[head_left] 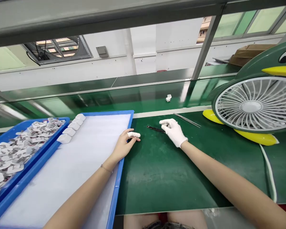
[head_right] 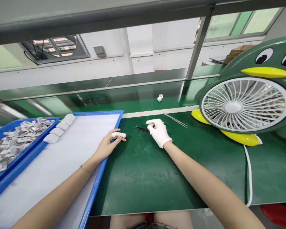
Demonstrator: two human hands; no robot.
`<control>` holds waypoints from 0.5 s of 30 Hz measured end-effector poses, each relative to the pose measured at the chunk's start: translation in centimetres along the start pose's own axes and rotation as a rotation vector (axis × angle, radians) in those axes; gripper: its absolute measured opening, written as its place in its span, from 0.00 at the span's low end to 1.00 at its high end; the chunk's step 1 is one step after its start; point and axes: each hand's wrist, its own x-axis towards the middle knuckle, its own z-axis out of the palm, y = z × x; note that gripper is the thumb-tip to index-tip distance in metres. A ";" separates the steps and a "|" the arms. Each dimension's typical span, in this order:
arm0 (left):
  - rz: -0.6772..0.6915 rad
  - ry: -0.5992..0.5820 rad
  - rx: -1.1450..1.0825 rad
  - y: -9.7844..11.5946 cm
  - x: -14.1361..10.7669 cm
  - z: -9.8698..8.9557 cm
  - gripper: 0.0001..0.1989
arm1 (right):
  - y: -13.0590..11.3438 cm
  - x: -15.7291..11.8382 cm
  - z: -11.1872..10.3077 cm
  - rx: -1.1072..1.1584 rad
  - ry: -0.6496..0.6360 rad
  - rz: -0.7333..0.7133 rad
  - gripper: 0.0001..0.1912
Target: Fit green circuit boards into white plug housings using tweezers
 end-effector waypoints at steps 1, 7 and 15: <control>-0.002 0.005 -0.009 -0.1 0.1 0.0 0.10 | 0.5 0.4 0.3 0.004 0.003 0.016 0.16; -0.004 0.088 -0.065 -0.8 1.0 0.4 0.08 | 2.2 6.0 0.6 -0.042 -0.025 0.042 0.16; 0.018 0.133 -0.087 -0.9 0.1 -0.1 0.12 | 2.9 16.9 0.0 -0.285 -0.165 -0.091 0.30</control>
